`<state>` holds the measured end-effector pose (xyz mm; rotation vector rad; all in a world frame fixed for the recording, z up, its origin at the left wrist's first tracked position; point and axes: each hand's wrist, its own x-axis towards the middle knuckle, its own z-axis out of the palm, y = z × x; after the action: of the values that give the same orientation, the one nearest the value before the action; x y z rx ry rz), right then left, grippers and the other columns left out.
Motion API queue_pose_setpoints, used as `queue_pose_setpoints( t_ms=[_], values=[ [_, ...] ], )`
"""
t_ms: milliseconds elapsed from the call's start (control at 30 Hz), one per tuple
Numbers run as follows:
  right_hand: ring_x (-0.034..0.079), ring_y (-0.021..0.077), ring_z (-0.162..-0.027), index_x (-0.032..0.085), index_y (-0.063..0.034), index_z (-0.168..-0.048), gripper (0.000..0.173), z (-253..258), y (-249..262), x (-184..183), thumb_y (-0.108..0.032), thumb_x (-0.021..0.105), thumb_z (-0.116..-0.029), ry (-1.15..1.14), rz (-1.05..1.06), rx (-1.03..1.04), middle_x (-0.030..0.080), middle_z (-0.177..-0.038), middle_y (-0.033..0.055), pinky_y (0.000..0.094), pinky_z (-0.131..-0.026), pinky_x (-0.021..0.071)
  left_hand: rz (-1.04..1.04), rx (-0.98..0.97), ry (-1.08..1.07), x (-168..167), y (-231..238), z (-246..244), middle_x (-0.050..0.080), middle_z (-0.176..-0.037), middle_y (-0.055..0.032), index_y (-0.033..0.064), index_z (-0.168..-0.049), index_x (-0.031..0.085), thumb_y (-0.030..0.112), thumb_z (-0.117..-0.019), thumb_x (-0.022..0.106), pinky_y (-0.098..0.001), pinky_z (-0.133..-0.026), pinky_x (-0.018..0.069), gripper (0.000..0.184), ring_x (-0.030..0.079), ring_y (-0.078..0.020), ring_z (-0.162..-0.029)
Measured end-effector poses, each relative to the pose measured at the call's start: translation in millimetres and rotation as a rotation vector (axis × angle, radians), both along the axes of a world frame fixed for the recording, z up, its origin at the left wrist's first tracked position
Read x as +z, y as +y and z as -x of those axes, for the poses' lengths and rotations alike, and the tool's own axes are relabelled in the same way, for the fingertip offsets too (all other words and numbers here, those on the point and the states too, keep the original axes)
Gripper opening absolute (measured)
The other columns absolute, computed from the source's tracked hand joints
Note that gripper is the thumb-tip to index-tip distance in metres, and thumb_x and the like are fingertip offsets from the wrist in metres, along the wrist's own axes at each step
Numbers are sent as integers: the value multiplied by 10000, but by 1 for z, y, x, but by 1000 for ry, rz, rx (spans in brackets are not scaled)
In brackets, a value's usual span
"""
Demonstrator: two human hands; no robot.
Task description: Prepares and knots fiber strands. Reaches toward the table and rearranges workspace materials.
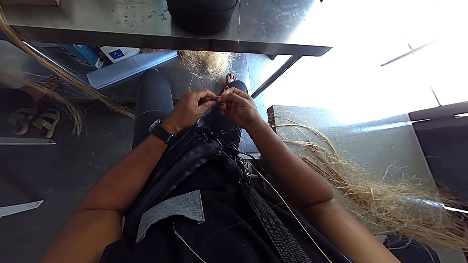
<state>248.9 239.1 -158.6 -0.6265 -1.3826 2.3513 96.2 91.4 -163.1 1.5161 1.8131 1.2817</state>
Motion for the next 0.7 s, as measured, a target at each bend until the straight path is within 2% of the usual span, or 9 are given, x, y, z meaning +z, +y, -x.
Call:
queue_pose_setpoints(
  t_ms=[33,100,267,400,500,600,700],
  values=[
    [648,144,-613,607,-33,-972,170,0,2,0,-85,474,-1065,-9,-4,-16,714,-877,110,292,-597,582,1,22,11,-2,-2,2,688,-821,3,105,-1095,729,241,-1030,621,-276,-658,530,185,619,-66,-680],
    [647,143,-619,607,-38,-966,174,-1,3,-1,-90,473,-1064,-25,1,-45,713,-873,107,294,-605,582,-16,70,84,-3,-11,11,694,-826,25,120,-1036,745,272,-1038,604,-256,-678,525,208,618,-35,-703],
    [650,145,-623,605,-42,-963,179,0,3,0,-82,465,-1066,-23,16,-57,709,-882,103,299,-616,591,-110,206,131,-1,-27,32,719,-853,29,110,-1075,762,258,-1048,599,-204,-669,534,222,625,-4,-695],
    [650,150,-635,609,-45,-955,185,1,1,1,-87,465,-1065,-20,48,-46,709,-888,106,306,-624,589,-165,374,137,-7,-28,34,711,-875,2,87,-1084,753,241,-1059,575,-217,-695,529,236,621,-24,-724],
    [648,150,-640,607,-49,-960,192,1,-1,2,-98,458,-1070,-6,76,-18,704,-892,105,305,-624,588,-175,461,-7,-15,-21,32,680,-816,14,78,-1081,731,252,-1061,570,-220,-601,503,238,596,-40,-649],
    [649,148,-644,621,-46,-970,204,1,-6,1,-107,457,-1074,3,90,20,710,-891,107,303,-625,584,-125,370,-275,-16,-13,21,641,-748,7,46,-1083,706,195,-1074,529,-222,-499,462,232,543,-68,-558],
    [652,149,-640,623,-39,-974,201,1,-9,-2,-103,463,-1076,16,83,52,715,-905,111,301,-621,586,-11,206,-271,-17,-5,8,639,-729,0,44,-1064,714,208,-1085,504,-236,-512,450,267,533,-74,-558]
  ],
)
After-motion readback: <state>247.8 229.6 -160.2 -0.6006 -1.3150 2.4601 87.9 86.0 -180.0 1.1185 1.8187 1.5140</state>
